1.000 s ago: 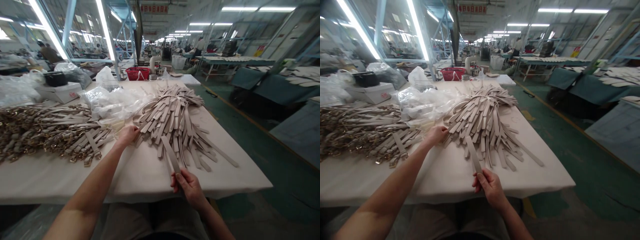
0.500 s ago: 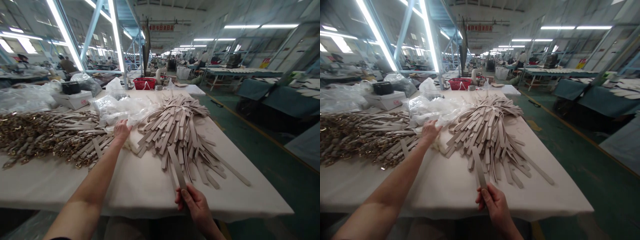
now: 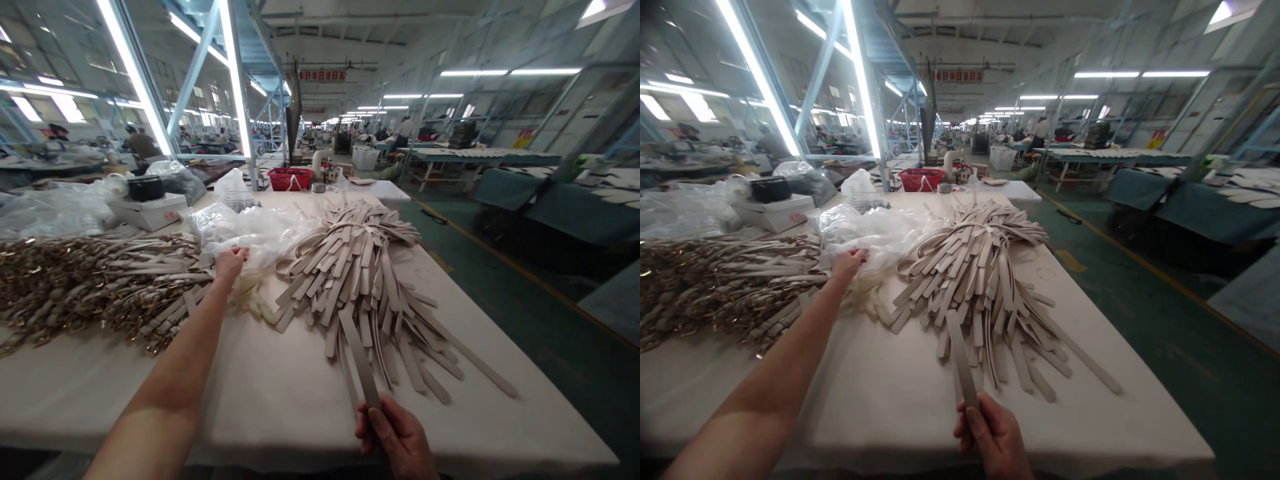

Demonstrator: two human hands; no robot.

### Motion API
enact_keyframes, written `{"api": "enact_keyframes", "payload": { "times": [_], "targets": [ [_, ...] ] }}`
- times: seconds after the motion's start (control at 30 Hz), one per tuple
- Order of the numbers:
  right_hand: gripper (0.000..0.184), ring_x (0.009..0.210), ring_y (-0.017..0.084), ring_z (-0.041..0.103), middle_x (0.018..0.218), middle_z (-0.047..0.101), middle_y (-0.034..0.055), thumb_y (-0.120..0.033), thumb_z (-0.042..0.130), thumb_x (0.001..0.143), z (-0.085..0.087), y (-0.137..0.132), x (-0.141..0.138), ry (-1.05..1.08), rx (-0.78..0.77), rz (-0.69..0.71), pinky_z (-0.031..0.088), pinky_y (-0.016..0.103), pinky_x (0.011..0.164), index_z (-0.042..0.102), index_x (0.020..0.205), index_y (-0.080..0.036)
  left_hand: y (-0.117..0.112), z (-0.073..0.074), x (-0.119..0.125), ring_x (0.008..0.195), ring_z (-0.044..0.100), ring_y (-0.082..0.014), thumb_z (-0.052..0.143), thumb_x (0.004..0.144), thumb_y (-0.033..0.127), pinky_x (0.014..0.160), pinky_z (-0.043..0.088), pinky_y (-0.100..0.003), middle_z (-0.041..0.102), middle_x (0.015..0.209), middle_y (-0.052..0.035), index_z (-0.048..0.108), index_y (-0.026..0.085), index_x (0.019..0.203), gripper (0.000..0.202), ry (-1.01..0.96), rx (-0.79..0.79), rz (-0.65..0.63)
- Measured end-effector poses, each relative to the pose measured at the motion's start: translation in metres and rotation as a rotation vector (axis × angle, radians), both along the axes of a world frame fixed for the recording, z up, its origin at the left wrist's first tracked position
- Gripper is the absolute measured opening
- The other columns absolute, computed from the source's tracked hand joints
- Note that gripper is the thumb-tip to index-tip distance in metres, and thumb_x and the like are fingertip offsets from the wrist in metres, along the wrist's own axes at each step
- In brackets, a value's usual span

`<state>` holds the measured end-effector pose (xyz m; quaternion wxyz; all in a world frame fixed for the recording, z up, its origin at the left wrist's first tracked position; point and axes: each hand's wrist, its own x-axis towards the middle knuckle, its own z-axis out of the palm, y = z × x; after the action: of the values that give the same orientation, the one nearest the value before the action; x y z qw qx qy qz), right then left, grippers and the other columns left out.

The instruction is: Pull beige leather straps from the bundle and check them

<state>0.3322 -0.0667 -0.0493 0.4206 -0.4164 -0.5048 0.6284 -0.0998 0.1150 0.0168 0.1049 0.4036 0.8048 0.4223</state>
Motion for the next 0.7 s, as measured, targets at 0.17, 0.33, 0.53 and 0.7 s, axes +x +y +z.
{"api": "enact_keyframes", "payload": {
  "times": [0.17,0.33,0.53,0.7],
  "targets": [
    [0.049,0.052,0.014,0.059,0.066,0.067,0.0046,-0.064,0.064,0.085,0.004,0.000,0.000,-0.014,0.013,0.013,0.048,0.027,0.053,0.070,0.088,-0.015,-0.025,0.016,0.014,0.067,0.059,-0.0151,0.060,0.074,0.051,0.064,0.043,-0.024,0.069,0.075,-0.0015,0.069,0.016,0.086,0.038,-0.067,0.123,-0.135],
    [0.047,0.052,0.014,0.059,0.067,0.067,0.0037,-0.062,0.063,0.086,0.003,0.000,0.000,-0.016,0.036,0.027,0.047,0.026,0.053,0.070,0.088,-0.016,-0.043,0.003,0.047,0.053,0.052,-0.0141,0.082,0.052,0.053,0.055,0.038,-0.025,0.059,0.053,0.0022,0.064,0.017,0.057,0.040,-0.124,-0.027,-0.356],
    [0.045,0.053,0.013,0.058,0.067,0.066,0.0032,-0.061,0.062,0.087,0.002,0.000,0.000,-0.015,0.036,0.037,0.046,0.024,0.053,0.070,0.088,-0.017,-0.014,-0.007,0.045,0.055,0.059,-0.0180,0.073,0.066,0.059,0.053,0.040,-0.026,0.067,0.059,-0.0039,0.067,0.017,0.060,0.043,-0.246,-0.100,-0.291],
    [0.052,0.048,0.013,0.058,0.065,0.066,0.0038,-0.068,0.060,0.084,-0.006,0.002,0.001,-0.023,0.040,0.037,0.044,0.024,0.050,0.070,0.087,-0.017,0.006,-0.020,0.060,0.048,0.055,-0.0135,0.074,0.069,0.050,0.047,0.038,-0.023,0.065,0.057,-0.0048,0.063,0.015,0.057,0.038,-0.449,-0.083,-0.277]
  ]
}}
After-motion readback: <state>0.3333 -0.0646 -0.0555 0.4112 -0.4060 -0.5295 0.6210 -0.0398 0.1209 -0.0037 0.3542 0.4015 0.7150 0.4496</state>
